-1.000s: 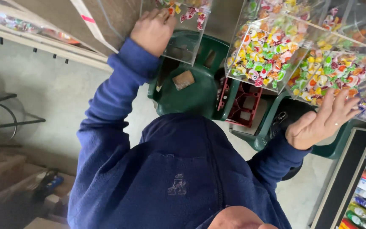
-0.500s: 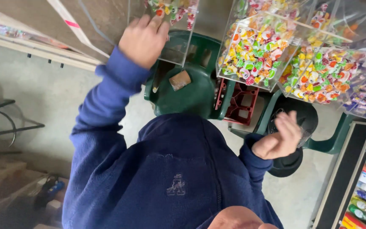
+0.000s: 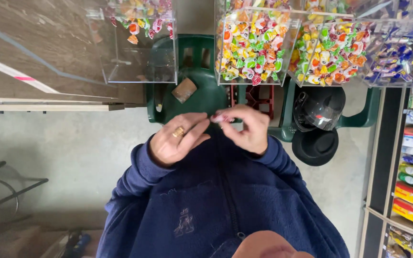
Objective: Picking and inspecting various small hard candies from clear plastic bins.
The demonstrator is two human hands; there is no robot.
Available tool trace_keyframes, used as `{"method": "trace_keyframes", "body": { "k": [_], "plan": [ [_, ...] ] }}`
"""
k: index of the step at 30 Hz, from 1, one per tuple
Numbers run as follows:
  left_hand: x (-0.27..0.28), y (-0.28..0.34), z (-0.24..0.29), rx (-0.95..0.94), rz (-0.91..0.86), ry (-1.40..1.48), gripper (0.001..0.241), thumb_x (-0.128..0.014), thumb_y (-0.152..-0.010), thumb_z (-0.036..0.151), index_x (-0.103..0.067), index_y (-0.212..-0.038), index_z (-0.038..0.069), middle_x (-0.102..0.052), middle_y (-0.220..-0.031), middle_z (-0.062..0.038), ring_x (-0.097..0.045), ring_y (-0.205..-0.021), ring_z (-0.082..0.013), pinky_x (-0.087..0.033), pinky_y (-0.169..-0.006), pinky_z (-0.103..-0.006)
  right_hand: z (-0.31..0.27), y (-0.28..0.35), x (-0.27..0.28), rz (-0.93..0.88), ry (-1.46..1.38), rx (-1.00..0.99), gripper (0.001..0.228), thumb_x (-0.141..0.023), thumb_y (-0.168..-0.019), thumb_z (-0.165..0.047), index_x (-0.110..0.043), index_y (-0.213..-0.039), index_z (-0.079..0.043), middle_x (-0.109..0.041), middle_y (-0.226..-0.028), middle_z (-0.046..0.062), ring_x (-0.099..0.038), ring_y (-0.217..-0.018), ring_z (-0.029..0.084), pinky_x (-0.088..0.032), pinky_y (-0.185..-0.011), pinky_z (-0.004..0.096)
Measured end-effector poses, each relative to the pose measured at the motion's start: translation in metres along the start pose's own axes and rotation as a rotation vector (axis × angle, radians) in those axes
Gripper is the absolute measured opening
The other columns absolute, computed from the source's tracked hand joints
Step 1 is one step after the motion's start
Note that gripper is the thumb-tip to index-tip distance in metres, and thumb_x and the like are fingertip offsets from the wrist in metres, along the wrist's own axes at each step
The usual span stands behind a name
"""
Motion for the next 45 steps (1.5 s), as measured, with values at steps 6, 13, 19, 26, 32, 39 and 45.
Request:
{"method": "trace_keyframes", "body": {
  "k": [6, 13, 19, 26, 32, 39, 45],
  "plan": [
    [-0.003, 0.031, -0.028, 0.176, 0.036, -0.015, 0.042, -0.085, -0.082, 0.009, -0.065, -0.116, -0.006, -0.068, -0.117, -0.02, -0.068, -0.107, -0.0345, -0.056, -0.091, -0.0418, -0.001, -0.058, 0.085, 0.362, 0.522, 0.028, 0.015, -0.082, -0.099, 0.004, -0.069, -0.104, 0.002, -0.075, -0.103, 0.014, -0.074, -0.088, 0.021, -0.058, -0.079, 0.031],
    [-0.019, 0.05, -0.038, 0.227, -0.02, -0.018, 0.033, -0.083, -0.082, 0.008, -0.068, -0.11, -0.001, -0.069, -0.113, -0.013, -0.068, -0.101, -0.0307, -0.055, -0.089, -0.0414, -0.001, -0.093, 0.054, 0.088, 0.903, 0.26, 0.017, -0.077, -0.092, 0.009, -0.069, -0.106, 0.001, -0.071, -0.118, 0.013, -0.071, -0.096, 0.031, -0.059, -0.081, 0.037],
    [-0.009, 0.047, -0.038, 0.221, -0.023, -0.067, 0.029, -0.081, -0.083, 0.006, -0.068, -0.108, -0.001, -0.069, -0.111, -0.013, -0.067, -0.098, -0.0301, -0.055, -0.087, -0.0415, 0.01, -0.1, 0.038, -0.021, 1.102, 0.297, 0.028, -0.068, -0.086, 0.009, -0.072, -0.113, 0.003, -0.07, -0.122, 0.012, -0.068, -0.102, 0.029, -0.058, -0.084, 0.038],
    [0.035, 0.037, -0.099, 0.232, 0.043, -0.334, 0.03, -0.069, -0.087, 0.0, -0.068, -0.116, -0.001, -0.068, -0.117, -0.013, -0.066, -0.101, -0.0292, -0.055, -0.089, -0.0401, -0.038, -0.07, 0.033, -0.013, 0.979, 0.286, 0.023, -0.073, -0.097, 0.009, -0.072, -0.119, 0.002, -0.069, -0.125, 0.012, -0.068, -0.11, 0.03, -0.058, -0.094, 0.038],
    [-0.043, 0.048, -0.243, 0.338, -0.138, -0.707, 0.021, -0.06, -0.093, 0.008, -0.067, -0.111, 0.001, -0.062, -0.119, -0.019, -0.064, -0.103, -0.033, -0.058, -0.084, -0.039, -0.061, -0.034, 0.039, 0.064, 0.861, 0.222, 0.021, -0.084, -0.1, 0.004, -0.075, -0.118, 0.0, -0.071, -0.123, 0.012, -0.069, -0.105, 0.03, -0.057, -0.092, 0.038],
    [-0.065, 0.055, -0.308, 0.505, -0.195, -0.678, 0.018, -0.058, -0.092, 0.006, -0.068, -0.105, -0.001, -0.062, -0.111, -0.026, -0.064, -0.101, -0.042, -0.06, -0.071, -0.046, -0.06, -0.004, 0.054, 0.155, 0.737, 0.154, 0.02, -0.084, -0.09, 0.007, -0.076, -0.108, 0.002, -0.073, -0.113, 0.014, -0.071, -0.103, 0.029, -0.058, -0.092, 0.037],
    [-0.061, 0.059, -0.317, 0.568, -0.204, -0.695, 0.022, -0.061, -0.087, 0.003, -0.066, -0.107, -0.007, -0.062, -0.108, -0.029, -0.065, -0.1, -0.0432, -0.06, -0.072, -0.0471, -0.056, 0.007, 0.056, 0.223, 0.598, 0.093, 0.017, -0.082, -0.087, 0.007, -0.076, -0.102, 0.002, -0.074, -0.107, 0.014, -0.072, -0.097, 0.028, -0.057, -0.09, 0.036]
  ]
}}
Point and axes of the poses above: each hand's wrist, its own y-axis away from the middle knuckle, its own x-axis out of the back of the hand, z = x × y, the point moved 10 cm from there along -y, towards the middle knuckle
